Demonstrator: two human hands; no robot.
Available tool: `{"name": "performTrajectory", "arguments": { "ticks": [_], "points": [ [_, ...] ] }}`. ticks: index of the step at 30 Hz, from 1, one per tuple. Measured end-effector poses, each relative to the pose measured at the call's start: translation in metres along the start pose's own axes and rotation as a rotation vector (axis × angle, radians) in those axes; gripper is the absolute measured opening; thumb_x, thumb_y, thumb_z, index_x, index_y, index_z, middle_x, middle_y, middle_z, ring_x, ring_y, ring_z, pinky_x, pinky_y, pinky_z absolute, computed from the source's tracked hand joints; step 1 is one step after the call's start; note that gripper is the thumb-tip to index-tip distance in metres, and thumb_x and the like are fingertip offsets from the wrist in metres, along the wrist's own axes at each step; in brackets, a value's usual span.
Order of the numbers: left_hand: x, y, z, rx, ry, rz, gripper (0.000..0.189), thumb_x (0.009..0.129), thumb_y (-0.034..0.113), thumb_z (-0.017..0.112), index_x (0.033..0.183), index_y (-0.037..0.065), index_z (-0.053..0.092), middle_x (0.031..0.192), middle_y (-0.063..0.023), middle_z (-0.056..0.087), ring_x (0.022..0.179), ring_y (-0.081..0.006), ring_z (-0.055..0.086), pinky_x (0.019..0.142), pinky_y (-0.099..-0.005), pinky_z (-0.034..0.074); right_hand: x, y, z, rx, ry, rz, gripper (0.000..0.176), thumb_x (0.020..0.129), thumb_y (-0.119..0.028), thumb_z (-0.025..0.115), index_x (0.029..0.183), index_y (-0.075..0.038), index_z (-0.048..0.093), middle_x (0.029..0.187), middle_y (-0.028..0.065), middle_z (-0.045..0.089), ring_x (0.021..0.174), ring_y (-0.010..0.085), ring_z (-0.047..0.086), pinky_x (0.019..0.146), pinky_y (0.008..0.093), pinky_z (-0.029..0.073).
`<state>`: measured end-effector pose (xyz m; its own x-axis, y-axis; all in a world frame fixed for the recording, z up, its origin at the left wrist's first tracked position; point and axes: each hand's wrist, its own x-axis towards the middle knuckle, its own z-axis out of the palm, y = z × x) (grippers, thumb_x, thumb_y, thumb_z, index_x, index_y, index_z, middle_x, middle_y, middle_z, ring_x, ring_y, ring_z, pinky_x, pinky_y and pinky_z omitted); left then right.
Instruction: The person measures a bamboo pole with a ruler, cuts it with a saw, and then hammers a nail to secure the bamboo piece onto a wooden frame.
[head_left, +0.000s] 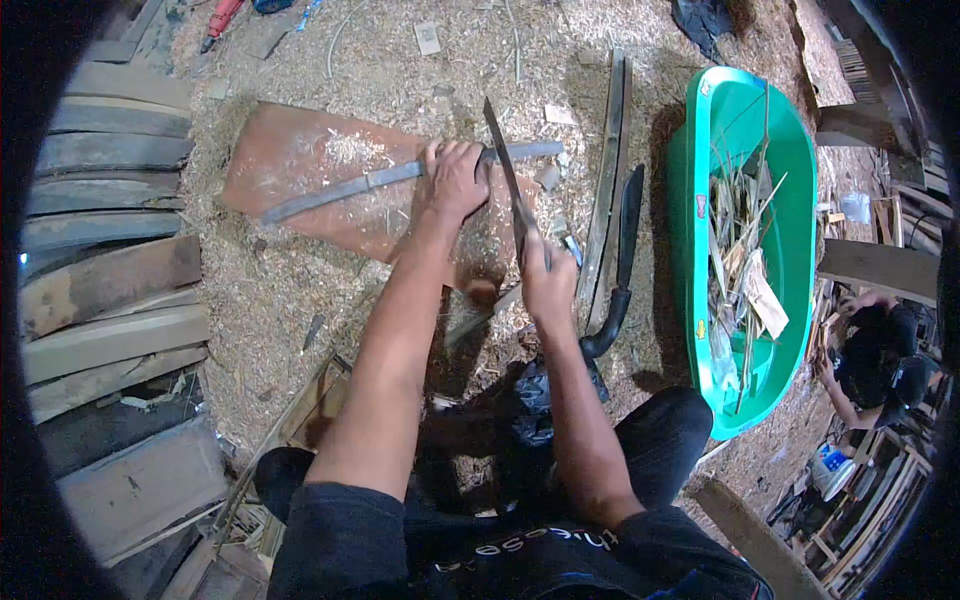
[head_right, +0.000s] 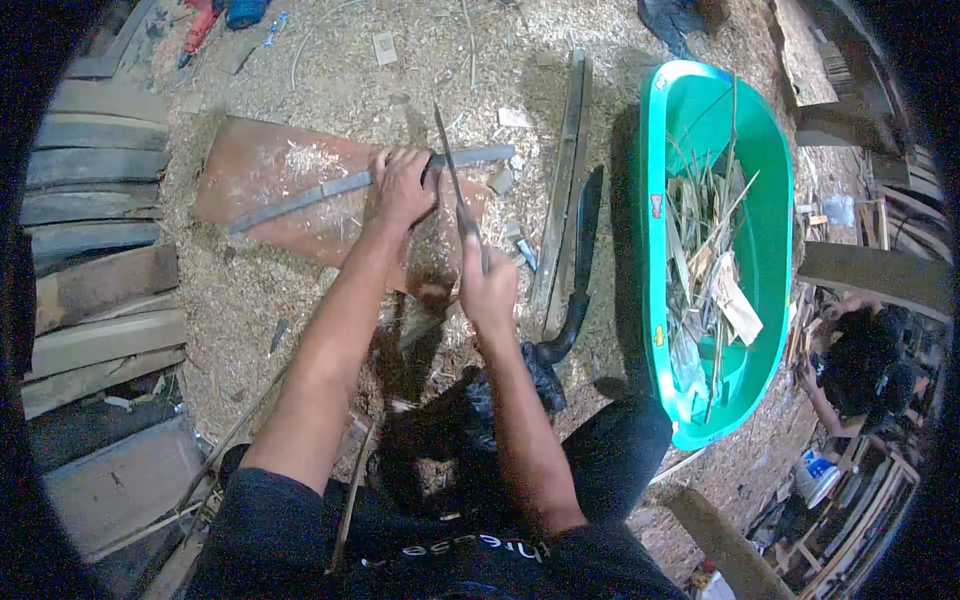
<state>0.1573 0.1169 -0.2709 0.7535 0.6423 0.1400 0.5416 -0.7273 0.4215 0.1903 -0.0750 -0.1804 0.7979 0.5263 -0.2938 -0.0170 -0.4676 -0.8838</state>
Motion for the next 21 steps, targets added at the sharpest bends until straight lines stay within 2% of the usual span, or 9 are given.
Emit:
{"name": "performTrajectory", "arguments": {
  "ticks": [1,2,4,7,10,13,14,18,21],
  "points": [
    [0.007,-0.002,-0.001,0.000,0.006,0.004,0.032,0.088,0.029,0.059,0.106,0.003,0.064,0.108,-0.0131,0.065,0.113,-0.0271,0.056,0.110,-0.0454,0.025,0.014,-0.010,0.003,0.007,-0.010,-0.021,0.046,0.098,-0.033,0.053,0.072,0.004,0.060,0.052,0.0015,0.042,0.053,0.0093,0.039,0.046,0.0330,0.032],
    [0.006,-0.001,-0.002,0.001,0.013,0.008,0.033,0.088,0.030,0.059,0.106,0.003,0.064,0.108,-0.0130,0.065,0.112,-0.0270,0.056,0.110,-0.0454,0.025,0.022,0.016,0.010,0.014,-0.031,-0.013,0.048,0.098,-0.035,0.052,0.072,0.004,0.061,0.053,0.0011,0.044,0.054,0.0095,0.042,0.048,0.0331,0.034],
    [0.006,0.000,-0.003,-0.002,0.037,0.007,0.034,0.087,0.031,0.060,0.106,0.003,0.064,0.108,-0.0130,0.065,0.111,-0.0270,0.057,0.110,-0.0455,0.025,-0.006,0.039,0.008,0.003,0.009,-0.007,0.048,0.098,-0.034,0.052,0.070,0.003,0.059,0.053,0.0018,0.044,0.053,0.0106,0.042,0.049,0.0344,0.035],
    [0.007,-0.006,0.009,-0.016,0.157,0.063,0.022,0.085,0.027,0.059,0.091,0.006,0.061,0.098,-0.0121,0.063,0.106,-0.0275,0.056,0.108,-0.0484,0.025,-0.017,0.024,0.008,-0.039,0.012,-0.069,0.047,0.099,-0.032,0.051,0.069,0.003,0.058,0.053,0.0032,0.044,0.053,0.0121,0.044,0.051,0.0347,0.037],
    [0.004,-0.007,0.011,-0.039,0.125,0.050,0.024,0.085,0.028,0.059,0.093,0.006,0.061,0.098,-0.0122,0.063,0.106,-0.0274,0.057,0.107,-0.0484,0.026,0.029,0.008,0.013,-0.049,-0.054,-0.049,0.047,0.099,-0.033,0.050,0.071,0.003,0.060,0.053,0.0038,0.047,0.053,0.0119,0.047,0.051,0.0334,0.039],
    [0.005,-0.007,0.014,-0.034,0.184,0.081,0.022,0.084,0.027,0.060,0.092,0.007,0.061,0.095,-0.0119,0.063,0.104,-0.0276,0.057,0.106,-0.0484,0.027,-0.011,0.019,0.005,-0.034,-0.042,-0.002,0.048,0.099,-0.034,0.050,0.071,0.004,0.059,0.053,0.0044,0.047,0.052,0.0127,0.045,0.049,0.0349,0.036],
    [0.005,-0.009,0.014,-0.027,0.217,0.098,0.021,0.083,0.026,0.060,0.091,0.007,0.061,0.094,-0.0118,0.063,0.102,-0.0277,0.057,0.105,-0.0484,0.027,-0.022,0.049,0.004,0.004,-0.043,-0.016,0.048,0.099,-0.034,0.050,0.071,0.004,0.058,0.053,0.0045,0.047,0.053,0.0129,0.044,0.049,0.0351,0.036],
    [0.007,-0.006,0.009,-0.100,0.194,0.071,0.019,0.083,0.024,0.060,0.090,0.006,0.063,0.092,-0.0117,0.062,0.102,-0.0284,0.057,0.105,-0.0487,0.026,0.034,0.032,0.014,0.072,-0.041,0.020,0.047,0.098,-0.033,0.053,0.069,0.004,0.056,0.055,0.0037,0.045,0.055,0.0122,0.042,0.050,0.0356,0.035],
    [0.004,-0.006,0.009,-0.082,0.170,0.108,0.020,0.083,0.023,0.060,0.092,0.006,0.063,0.094,-0.0108,0.063,0.104,-0.0276,0.057,0.106,-0.0489,0.026,0.023,0.037,0.021,0.094,-0.036,-0.046,0.048,0.098,-0.033,0.052,0.068,0.004,0.056,0.055,0.0033,0.044,0.056,0.0116,0.040,0.050,0.0356,0.034]
  ]
}}
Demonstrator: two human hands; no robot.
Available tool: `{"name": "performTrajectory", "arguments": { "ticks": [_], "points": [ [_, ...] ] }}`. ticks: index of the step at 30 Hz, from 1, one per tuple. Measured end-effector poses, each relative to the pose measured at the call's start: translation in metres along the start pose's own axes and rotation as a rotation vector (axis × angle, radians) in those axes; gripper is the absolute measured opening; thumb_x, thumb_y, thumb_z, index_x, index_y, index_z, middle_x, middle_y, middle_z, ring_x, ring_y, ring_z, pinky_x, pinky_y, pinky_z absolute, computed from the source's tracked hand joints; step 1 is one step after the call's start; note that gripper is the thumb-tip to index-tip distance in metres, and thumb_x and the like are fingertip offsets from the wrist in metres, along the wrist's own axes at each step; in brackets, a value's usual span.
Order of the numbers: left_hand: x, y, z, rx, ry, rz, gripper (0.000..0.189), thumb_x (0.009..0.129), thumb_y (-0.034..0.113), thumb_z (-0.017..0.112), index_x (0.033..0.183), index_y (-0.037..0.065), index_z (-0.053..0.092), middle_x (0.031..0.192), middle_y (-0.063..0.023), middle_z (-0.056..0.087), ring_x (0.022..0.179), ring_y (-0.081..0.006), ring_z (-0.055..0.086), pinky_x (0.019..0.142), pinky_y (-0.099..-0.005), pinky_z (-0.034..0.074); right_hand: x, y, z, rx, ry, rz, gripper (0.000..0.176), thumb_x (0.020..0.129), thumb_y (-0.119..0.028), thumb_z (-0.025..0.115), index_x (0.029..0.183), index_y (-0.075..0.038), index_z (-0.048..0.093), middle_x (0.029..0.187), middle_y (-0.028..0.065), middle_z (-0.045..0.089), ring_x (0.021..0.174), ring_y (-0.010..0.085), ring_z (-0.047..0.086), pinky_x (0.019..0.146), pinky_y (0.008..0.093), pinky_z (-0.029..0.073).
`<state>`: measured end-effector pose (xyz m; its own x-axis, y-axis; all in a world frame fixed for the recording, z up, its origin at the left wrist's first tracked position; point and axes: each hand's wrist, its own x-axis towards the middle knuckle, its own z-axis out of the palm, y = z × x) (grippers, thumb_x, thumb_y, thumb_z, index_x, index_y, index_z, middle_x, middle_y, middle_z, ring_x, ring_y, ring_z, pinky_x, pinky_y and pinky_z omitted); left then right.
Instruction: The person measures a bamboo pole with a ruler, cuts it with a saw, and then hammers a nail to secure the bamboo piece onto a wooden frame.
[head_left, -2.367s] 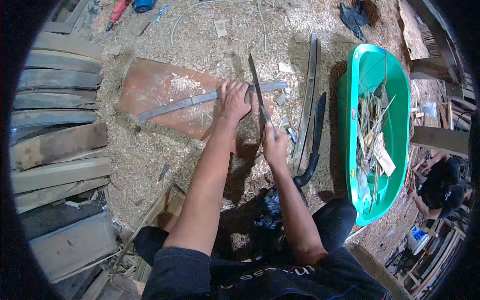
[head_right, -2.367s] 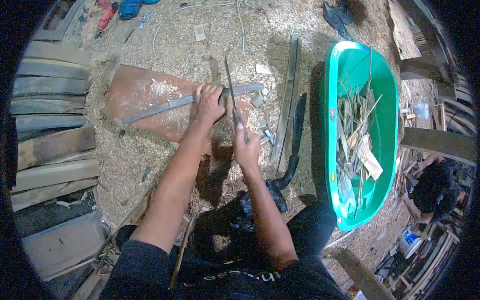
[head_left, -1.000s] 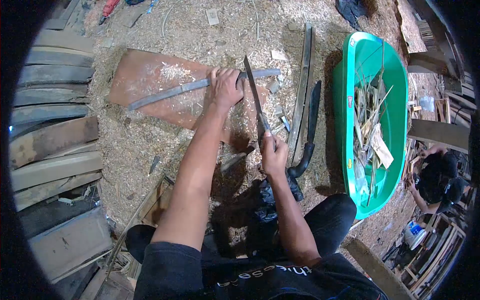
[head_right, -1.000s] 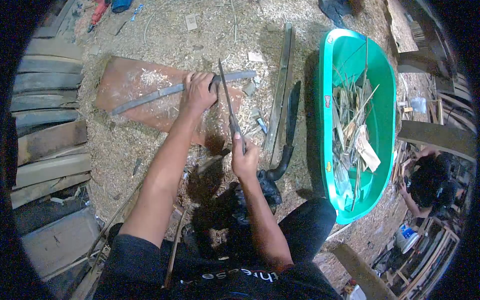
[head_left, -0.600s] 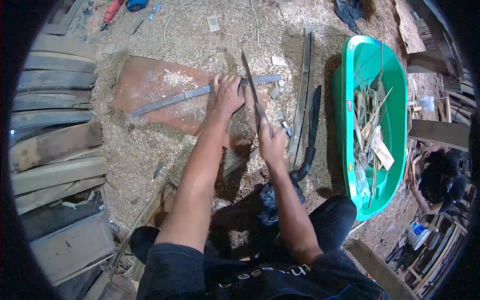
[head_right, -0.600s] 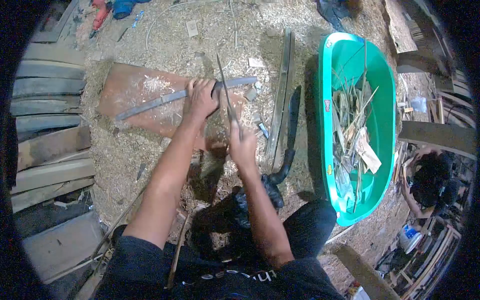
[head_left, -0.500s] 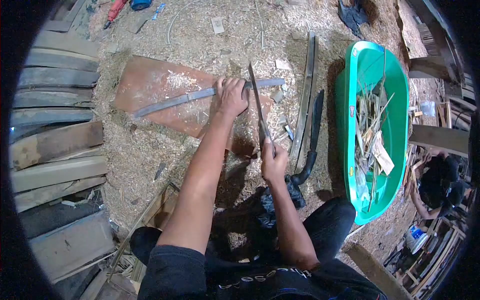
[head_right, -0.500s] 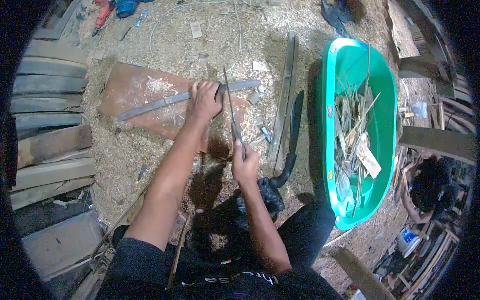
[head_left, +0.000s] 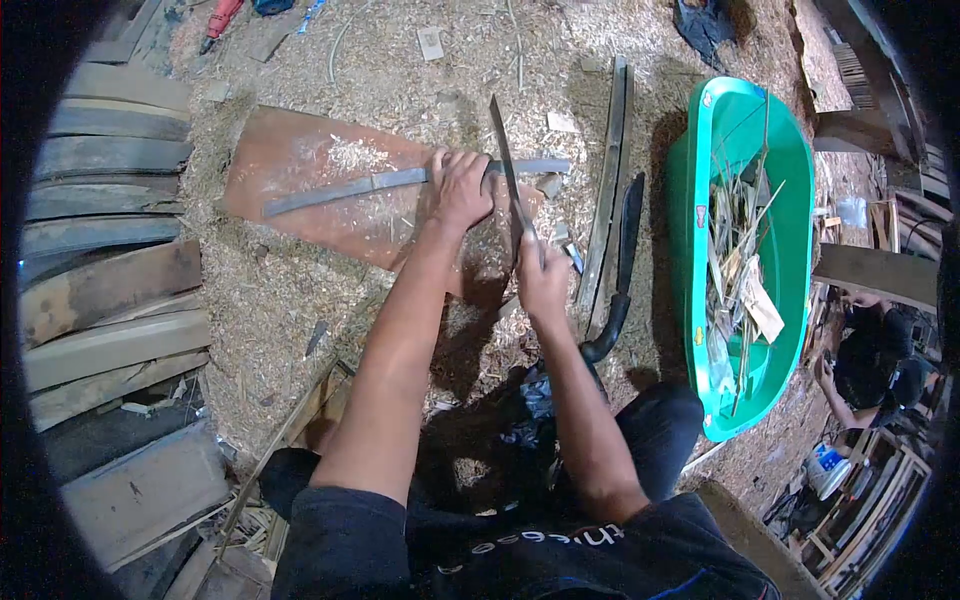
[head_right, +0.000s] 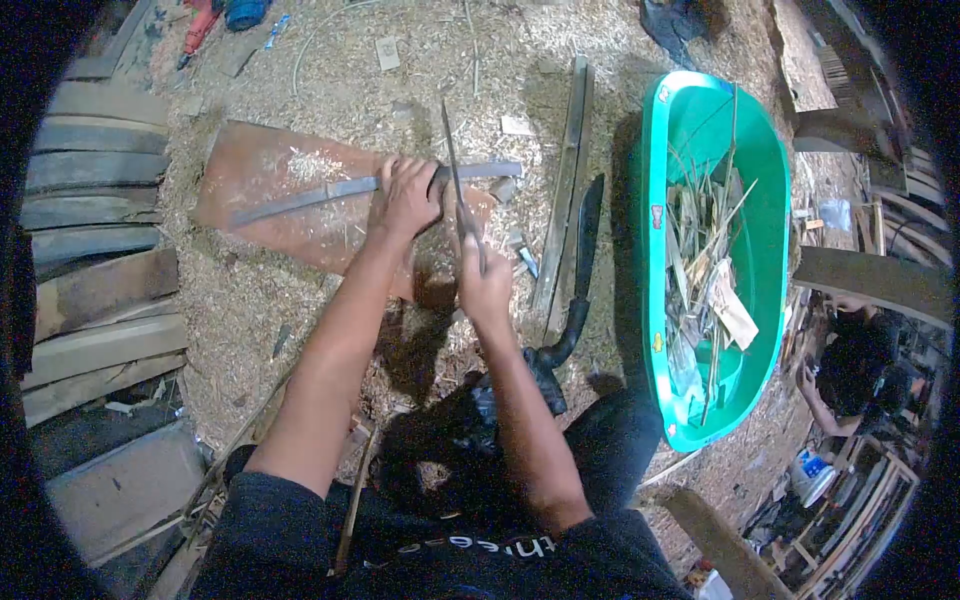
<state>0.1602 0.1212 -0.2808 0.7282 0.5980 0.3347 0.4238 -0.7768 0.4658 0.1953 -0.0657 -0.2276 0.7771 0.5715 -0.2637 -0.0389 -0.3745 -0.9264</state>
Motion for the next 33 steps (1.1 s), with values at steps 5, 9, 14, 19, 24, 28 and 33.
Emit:
{"name": "performTrajectory", "arguments": {
  "ticks": [5,9,14,19,24,28,33],
  "points": [
    [-0.003,0.001,-0.001,0.034,-0.058,-0.037,0.022,0.083,0.024,0.060,0.097,0.006,0.064,0.099,-0.0099,0.064,0.106,-0.0254,0.057,0.107,-0.0486,0.024,-0.016,-0.011,-0.011,-0.030,0.003,0.117,0.045,0.098,-0.033,0.052,0.074,0.004,0.062,0.053,0.0016,0.046,0.055,0.0100,0.043,0.050,0.0330,0.035],
    [0.004,0.006,-0.003,0.011,-0.058,-0.043,0.023,0.083,0.022,0.060,0.099,0.006,0.064,0.100,-0.0103,0.065,0.107,-0.0255,0.057,0.108,-0.0488,0.024,-0.007,-0.025,0.000,-0.029,0.042,0.084,0.045,0.098,-0.032,0.053,0.071,0.004,0.059,0.055,0.0019,0.046,0.055,0.0109,0.042,0.050,0.0331,0.035],
    [0.004,0.003,-0.004,0.027,-0.090,-0.040,0.019,0.083,0.020,0.059,0.097,0.007,0.063,0.101,-0.0106,0.065,0.109,-0.0259,0.056,0.108,-0.0493,0.024,-0.033,-0.011,-0.009,-0.107,0.049,0.079,0.046,0.100,-0.031,0.052,0.069,0.003,0.055,0.055,0.0000,0.039,0.057,0.0097,0.038,0.050,0.0341,0.033],
    [0.003,0.003,0.001,0.054,-0.109,-0.045,0.022,0.085,0.020,0.057,0.101,0.006,0.062,0.102,-0.0118,0.064,0.110,-0.0270,0.056,0.108,-0.0486,0.025,-0.022,0.007,-0.008,0.029,0.025,0.093,0.045,0.099,-0.030,0.053,0.069,0.003,0.056,0.056,0.0007,0.042,0.056,0.0104,0.038,0.050,0.0342,0.033],
    [0.000,0.022,-0.020,0.050,-0.157,-0.027,0.026,0.089,0.018,0.053,0.108,0.002,0.062,0.115,-0.0150,0.063,0.119,-0.0294,0.053,0.110,-0.0480,0.026,-0.034,0.001,-0.013,-0.070,0.087,-0.094,0.042,0.097,-0.028,0.054,0.070,0.004,0.058,0.054,0.0046,0.047,0.054,0.0124,0.042,0.051,0.0357,0.036],
    [-0.045,0.040,0.003,0.139,0.105,0.034,0.037,0.093,0.019,0.051,0.123,-0.003,0.055,0.132,-0.0174,0.055,0.132,-0.0327,0.043,0.115,-0.0497,0.025,-0.056,-0.005,-0.021,-0.096,0.134,-0.121,0.041,0.097,-0.029,0.055,0.073,0.004,0.060,0.056,0.0080,0.052,0.054,0.0136,0.046,0.052,0.0363,0.039],
    [-0.037,0.036,0.009,-0.061,0.165,-0.086,0.027,0.083,0.011,0.062,0.108,0.002,0.067,0.119,-0.0148,0.058,0.114,-0.0336,0.052,0.102,-0.0461,0.039,-0.046,0.016,-0.023,-0.012,0.059,0.003,0.043,0.099,-0.030,0.053,0.069,0.001,0.054,0.055,0.0018,0.043,0.055,0.0115,0.040,0.051,0.0344,0.035]
  ]
}}
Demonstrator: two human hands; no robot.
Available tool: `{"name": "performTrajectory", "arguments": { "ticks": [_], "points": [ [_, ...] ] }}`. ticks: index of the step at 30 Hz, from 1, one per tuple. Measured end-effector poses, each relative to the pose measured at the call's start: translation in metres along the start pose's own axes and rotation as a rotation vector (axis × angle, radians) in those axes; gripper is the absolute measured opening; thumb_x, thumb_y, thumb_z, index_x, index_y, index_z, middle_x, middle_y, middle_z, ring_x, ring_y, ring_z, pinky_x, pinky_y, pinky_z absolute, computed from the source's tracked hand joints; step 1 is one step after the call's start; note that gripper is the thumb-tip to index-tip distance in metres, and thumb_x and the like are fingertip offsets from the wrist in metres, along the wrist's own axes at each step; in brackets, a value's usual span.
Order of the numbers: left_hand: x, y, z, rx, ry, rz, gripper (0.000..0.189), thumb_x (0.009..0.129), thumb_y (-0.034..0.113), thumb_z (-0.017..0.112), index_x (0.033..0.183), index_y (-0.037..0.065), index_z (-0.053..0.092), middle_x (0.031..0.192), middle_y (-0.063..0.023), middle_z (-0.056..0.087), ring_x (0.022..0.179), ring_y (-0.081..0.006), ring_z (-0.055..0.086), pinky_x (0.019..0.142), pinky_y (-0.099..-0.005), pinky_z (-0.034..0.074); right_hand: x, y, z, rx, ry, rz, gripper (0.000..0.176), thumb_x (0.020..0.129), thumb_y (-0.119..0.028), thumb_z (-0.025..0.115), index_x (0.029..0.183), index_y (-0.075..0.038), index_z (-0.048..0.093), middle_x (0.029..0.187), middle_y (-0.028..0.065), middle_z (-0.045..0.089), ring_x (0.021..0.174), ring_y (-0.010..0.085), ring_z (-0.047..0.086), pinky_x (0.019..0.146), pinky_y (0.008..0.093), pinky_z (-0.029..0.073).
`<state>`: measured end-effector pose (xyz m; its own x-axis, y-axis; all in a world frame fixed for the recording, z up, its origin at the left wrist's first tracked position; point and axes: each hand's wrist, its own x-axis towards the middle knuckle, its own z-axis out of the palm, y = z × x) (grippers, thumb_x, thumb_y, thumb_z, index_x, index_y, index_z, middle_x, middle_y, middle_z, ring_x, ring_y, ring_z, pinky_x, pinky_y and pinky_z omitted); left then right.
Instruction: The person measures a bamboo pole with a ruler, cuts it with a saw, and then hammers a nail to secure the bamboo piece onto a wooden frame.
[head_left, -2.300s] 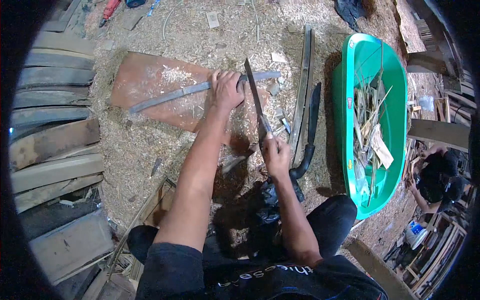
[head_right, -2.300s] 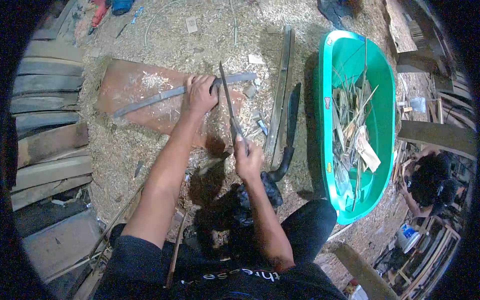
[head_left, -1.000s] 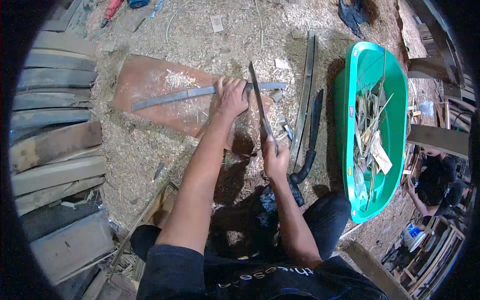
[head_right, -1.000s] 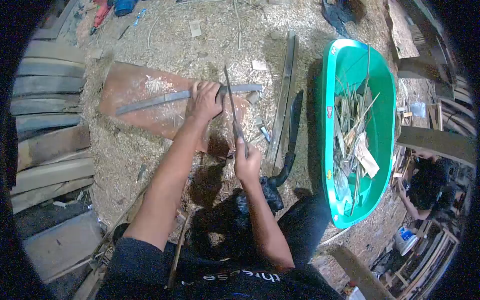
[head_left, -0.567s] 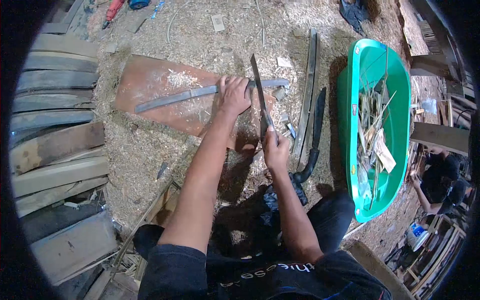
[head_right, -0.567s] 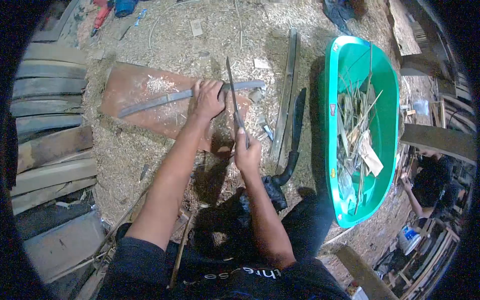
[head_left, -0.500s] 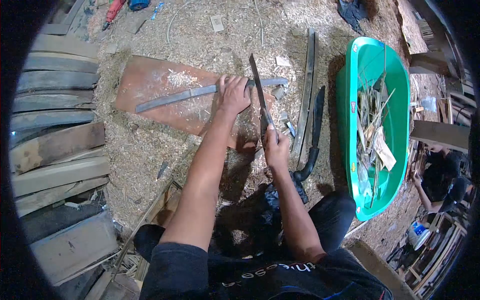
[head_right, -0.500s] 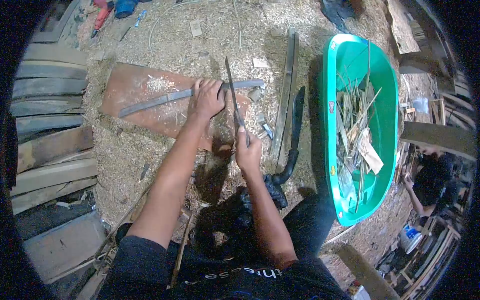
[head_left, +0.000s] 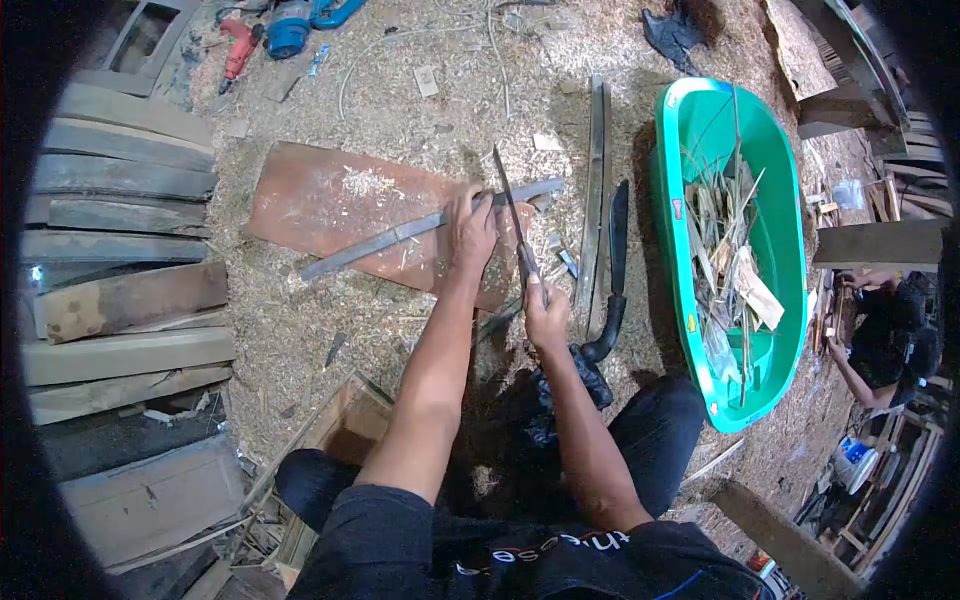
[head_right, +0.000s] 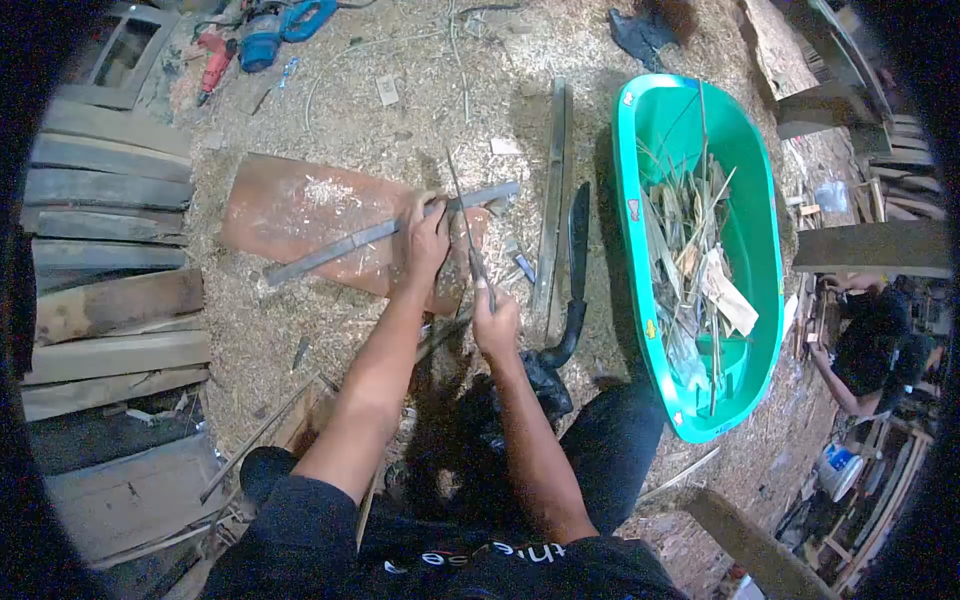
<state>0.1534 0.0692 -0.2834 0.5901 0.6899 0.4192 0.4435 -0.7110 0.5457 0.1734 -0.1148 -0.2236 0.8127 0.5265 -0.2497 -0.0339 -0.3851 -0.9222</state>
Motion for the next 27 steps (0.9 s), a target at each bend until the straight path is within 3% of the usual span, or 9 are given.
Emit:
{"name": "performTrajectory", "arguments": {
  "ticks": [2,5,6,9,15,16,20,27],
  "points": [
    [-0.001,0.002,-0.001,-0.114,-0.006,-0.103,0.023,0.080,0.009,0.065,0.102,0.003,0.070,0.110,-0.0136,0.060,0.103,-0.0340,0.055,0.093,-0.0455,0.043,-0.002,0.010,0.001,-0.013,0.000,-0.017,0.042,0.100,-0.028,0.052,0.068,-0.001,0.052,0.057,-0.0017,0.043,0.055,0.0102,0.038,0.051,0.0333,0.034],
    [-0.001,-0.001,-0.001,-0.070,0.032,-0.027,0.023,0.079,0.006,0.065,0.101,0.002,0.070,0.102,-0.0122,0.059,0.096,-0.0340,0.055,0.086,-0.0444,0.044,-0.005,0.007,-0.001,0.028,-0.036,0.023,0.042,0.100,-0.029,0.053,0.067,-0.002,0.050,0.058,-0.0032,0.042,0.056,0.0093,0.037,0.051,0.0325,0.032],
    [0.000,0.000,-0.001,-0.139,0.039,-0.049,0.019,0.078,0.000,0.065,0.095,-0.002,0.070,0.099,-0.0164,0.060,0.096,-0.0369,0.056,0.086,-0.0446,0.045,-0.005,0.008,0.000,0.035,-0.040,0.037,0.043,0.100,-0.029,0.053,0.066,-0.002,0.049,0.058,-0.0035,0.041,0.056,0.0088,0.036,0.050,0.0325,0.032],
    [0.003,0.001,-0.003,-0.137,0.049,-0.036,0.018,0.076,-0.001,0.065,0.094,-0.002,0.070,0.100,-0.0156,0.060,0.098,-0.0360,0.057,0.087,-0.0442,0.045,-0.004,0.012,0.001,0.089,-0.052,0.098,0.043,0.100,-0.030,0.053,0.066,-0.002,0.049,0.057,-0.0037,0.041,0.056,0.0088,0.036,0.050,0.0330,0.031],
    [0.028,-0.009,-0.008,-0.125,0.028,0.130,0.015,0.078,0.004,0.066,0.092,0.000,0.071,0.104,-0.0151,0.064,0.105,-0.0341,0.058,0.096,-0.0450,0.044,0.009,-0.012,0.000,-0.012,-0.031,0.027,0.045,0.099,-0.031,0.052,0.066,-0.001,0.050,0.056,-0.0025,0.041,0.055,0.0090,0.037,0.049,0.0329,0.032],
    [0.027,-0.006,-0.006,-0.057,-0.014,0.116,0.019,0.081,0.008,0.065,0.098,0.000,0.069,0.109,-0.0151,0.065,0.110,-0.0317,0.058,0.104,-0.0447,0.039,0.009,-0.019,0.001,0.005,-0.024,0.071,0.043,0.099,-0.029,0.053,0.067,0.000,0.053,0.055,-0.0013,0.041,0.055,0.0091,0.037,0.049,0.0327,0.033],
    [0.031,-0.001,-0.012,0.063,-0.192,0.061,0.028,0.087,0.015,0.061,0.110,-0.001,0.064,0.115,-0.0152,0.065,0.117,-0.0287,0.056,0.111,-0.0450,0.031,0.010,-0.012,0.004,0.012,-0.024,-0.010,0.040,0.098,-0.027,0.054,0.070,0.000,0.055,0.055,-0.0010,0.041,0.055,0.0088,0.038,0.049,0.0323,0.033],
    [0.031,0.000,-0.010,0.116,-0.228,0.043,0.027,0.089,0.017,0.059,0.110,0.002,0.063,0.114,-0.0133,0.064,0.116,-0.0280,0.055,0.111,-0.0453,0.031,-0.005,-0.001,-0.019,0.047,-0.077,0.108,0.041,0.099,-0.029,0.053,0.070,0.000,0.057,0.056,-0.0018,0.041,0.055,0.0080,0.038,0.049,0.0310,0.032]
  ]
}}
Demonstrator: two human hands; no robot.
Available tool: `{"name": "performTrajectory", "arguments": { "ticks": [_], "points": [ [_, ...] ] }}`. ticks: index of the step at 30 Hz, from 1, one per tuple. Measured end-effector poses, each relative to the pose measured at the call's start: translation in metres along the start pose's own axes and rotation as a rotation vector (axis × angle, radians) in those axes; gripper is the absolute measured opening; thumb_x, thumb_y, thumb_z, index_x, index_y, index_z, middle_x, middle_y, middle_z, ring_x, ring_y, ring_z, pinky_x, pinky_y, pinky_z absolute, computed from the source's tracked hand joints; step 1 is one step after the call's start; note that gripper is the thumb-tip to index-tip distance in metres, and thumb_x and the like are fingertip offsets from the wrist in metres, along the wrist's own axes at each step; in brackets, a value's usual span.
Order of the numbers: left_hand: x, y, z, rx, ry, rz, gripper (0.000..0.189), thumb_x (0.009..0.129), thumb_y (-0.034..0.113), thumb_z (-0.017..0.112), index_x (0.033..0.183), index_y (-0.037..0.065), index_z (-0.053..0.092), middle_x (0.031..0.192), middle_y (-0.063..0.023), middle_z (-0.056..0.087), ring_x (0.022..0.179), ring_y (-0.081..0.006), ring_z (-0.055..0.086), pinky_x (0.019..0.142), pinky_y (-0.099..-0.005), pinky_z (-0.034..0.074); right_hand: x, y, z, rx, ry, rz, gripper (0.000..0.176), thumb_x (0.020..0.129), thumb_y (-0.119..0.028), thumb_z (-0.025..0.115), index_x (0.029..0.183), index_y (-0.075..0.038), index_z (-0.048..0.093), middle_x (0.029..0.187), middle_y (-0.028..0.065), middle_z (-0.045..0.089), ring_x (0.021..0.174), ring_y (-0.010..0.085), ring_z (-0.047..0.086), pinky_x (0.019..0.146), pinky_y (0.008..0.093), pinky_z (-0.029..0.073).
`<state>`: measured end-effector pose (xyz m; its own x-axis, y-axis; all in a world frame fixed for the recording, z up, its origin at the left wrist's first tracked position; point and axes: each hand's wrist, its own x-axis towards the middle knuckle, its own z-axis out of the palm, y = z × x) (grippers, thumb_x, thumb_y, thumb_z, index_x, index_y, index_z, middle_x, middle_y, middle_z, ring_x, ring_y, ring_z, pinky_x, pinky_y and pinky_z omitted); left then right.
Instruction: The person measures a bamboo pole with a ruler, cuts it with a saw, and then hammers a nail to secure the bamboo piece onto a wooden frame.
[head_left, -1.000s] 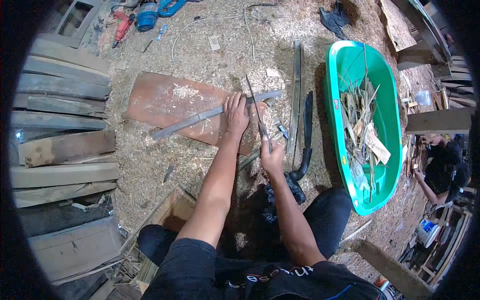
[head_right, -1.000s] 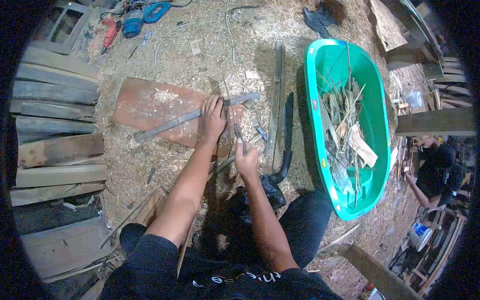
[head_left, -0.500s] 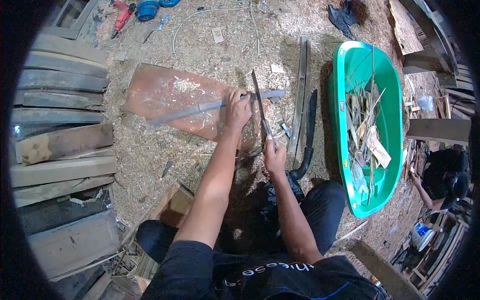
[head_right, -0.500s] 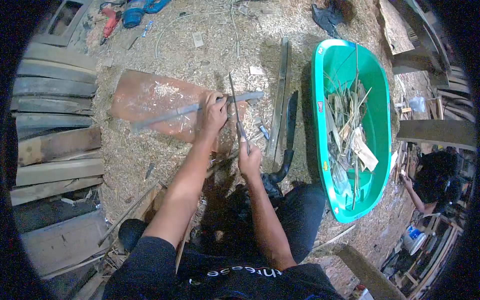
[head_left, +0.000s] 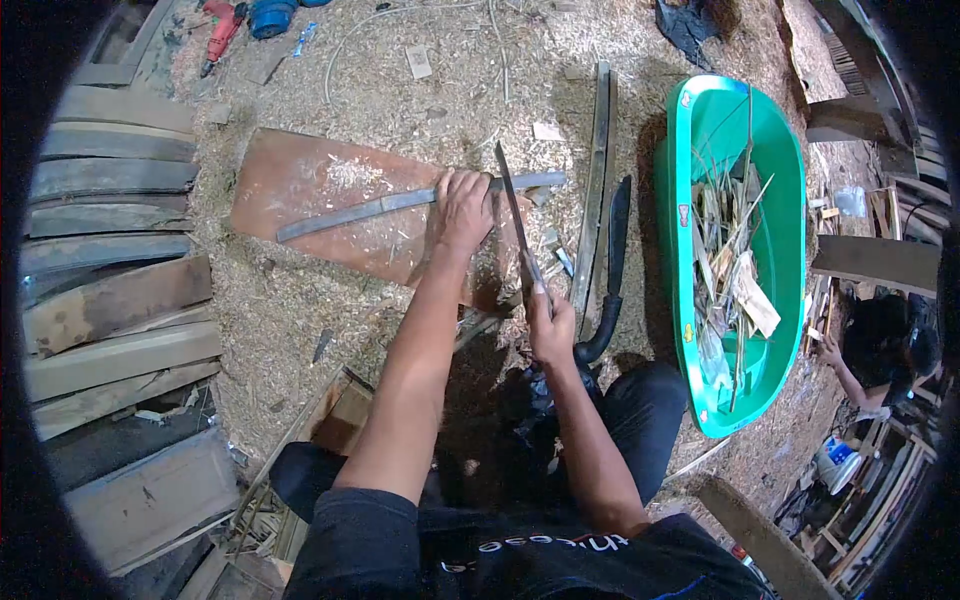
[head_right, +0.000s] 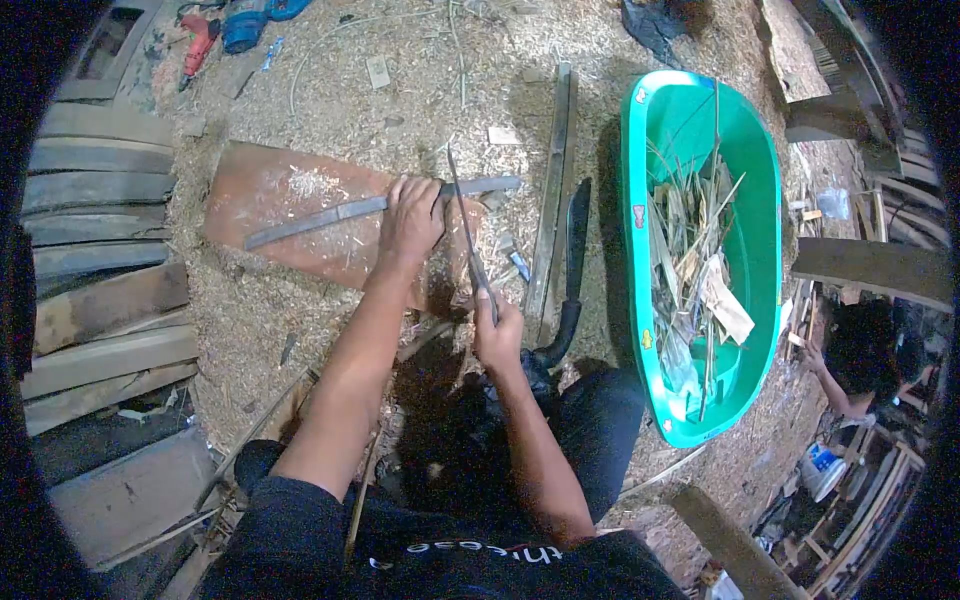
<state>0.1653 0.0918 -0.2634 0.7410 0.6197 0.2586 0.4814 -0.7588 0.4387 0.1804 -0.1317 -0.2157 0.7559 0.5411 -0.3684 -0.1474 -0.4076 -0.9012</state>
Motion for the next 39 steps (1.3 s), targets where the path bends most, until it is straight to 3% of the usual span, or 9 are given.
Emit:
{"name": "performTrajectory", "arguments": {
  "ticks": [4,8,9,12,14,23,26,35,39],
  "points": [
    [0.002,-0.001,0.003,-0.026,-0.011,-0.008,0.026,0.088,0.017,0.059,0.109,0.002,0.063,0.112,-0.0130,0.064,0.115,-0.0282,0.055,0.110,-0.0454,0.032,0.042,-0.010,0.012,-0.096,0.018,-0.017,0.045,0.099,-0.032,0.052,0.068,0.000,0.055,0.054,-0.0006,0.043,0.053,0.0100,0.038,0.049,0.0335,0.032],
    [-0.004,-0.003,0.005,-0.015,0.004,0.023,0.025,0.088,0.016,0.059,0.108,0.002,0.063,0.111,-0.0126,0.064,0.114,-0.0280,0.056,0.110,-0.0454,0.033,0.022,-0.009,0.015,-0.164,0.051,-0.078,0.047,0.099,-0.035,0.051,0.069,0.002,0.054,0.056,0.0013,0.045,0.055,0.0109,0.040,0.050,0.0344,0.032],
    [0.001,-0.004,0.003,-0.013,0.018,0.039,0.025,0.088,0.016,0.059,0.108,0.002,0.063,0.111,-0.0124,0.064,0.114,-0.0280,0.056,0.109,-0.0454,0.033,0.008,-0.005,0.016,0.016,0.075,-0.008,0.049,0.098,-0.036,0.052,0.069,0.003,0.053,0.055,0.0032,0.044,0.056,0.0112,0.040,0.050,0.0350,0.033],
    [0.001,-0.002,0.002,-0.025,0.031,0.029,0.024,0.087,0.015,0.059,0.108,0.003,0.064,0.112,-0.0127,0.064,0.113,-0.0278,0.056,0.109,-0.0456,0.033,0.029,0.006,0.011,-0.097,0.029,-0.033,0.050,0.099,-0.037,0.052,0.070,0.004,0.054,0.055,0.0033,0.045,0.055,0.0111,0.041,0.050,0.0347,0.034],
    [-0.005,-0.004,0.007,-0.046,0.036,0.040,0.024,0.087,0.014,0.060,0.108,0.003,0.064,0.112,-0.0127,0.064,0.112,-0.0284,0.057,0.109,-0.0458,0.034,0.050,-0.024,0.027,-0.094,0.055,-0.039,0.051,0.099,-0.039,0.051,0.070,0.003,0.055,0.054,0.0019,0.044,0.052,0.0119,0.041,0.047,0.0348,0.034],
    [0.002,-0.003,0.003,-0.045,0.017,0.042,0.027,0.086,0.017,0.062,0.109,0.003,0.064,0.111,-0.0125,0.064,0.112,-0.0293,0.056,0.108,-0.0464,0.035,0.034,0.007,0.022,-0.016,0.083,0.055,0.049,0.098,-0.037,0.052,0.063,-0.003,0.053,0.054,-0.0006,0.046,0.054,0.0097,0.041,0.050,0.0317,0.033],
    [0.001,-0.005,0.004,-0.040,0.022,0.039,0.027,0.086,0.018,0.062,0.108,0.003,0.064,0.112,-0.0127,0.065,0.112,-0.0293,0.057,0.108,-0.0464,0.035,0.042,0.003,0.029,0.187,0.020,0.065,0.048,0.099,-0.035,0.052,0.061,-0.005,0.052,0.055,-0.0020,0.047,0.054,0.0078,0.040,0.049,0.0301,0.031],
    [-0.006,-0.006,0.010,-0.090,0.044,0.076,0.027,0.086,0.021,0.060,0.108,0.006,0.064,0.113,-0.0106,0.065,0.115,-0.0268,0.056,0.111,-0.0471,0.027,0.020,0.016,0.026,0.359,0.016,-0.082,0.038,0.102,-0.027,0.047,0.070,-0.006,0.051,0.063,-0.0044,0.044,0.059,0.0062,0.039,0.053,0.0265,0.030],
    [-0.011,0.001,0.009,-0.039,0.046,0.104,0.034,0.089,0.024,0.059,0.117,0.006,0.062,0.119,-0.0107,0.063,0.120,-0.0263,0.053,0.112,-0.0467,0.027,-0.006,0.019,0.011,0.196,0.129,-0.201,0.037,0.102,-0.026,0.047,0.074,-0.004,0.055,0.062,-0.0037,0.042,0.059,0.0072,0.037,0.052,0.0279,0.030]
  ]
}}
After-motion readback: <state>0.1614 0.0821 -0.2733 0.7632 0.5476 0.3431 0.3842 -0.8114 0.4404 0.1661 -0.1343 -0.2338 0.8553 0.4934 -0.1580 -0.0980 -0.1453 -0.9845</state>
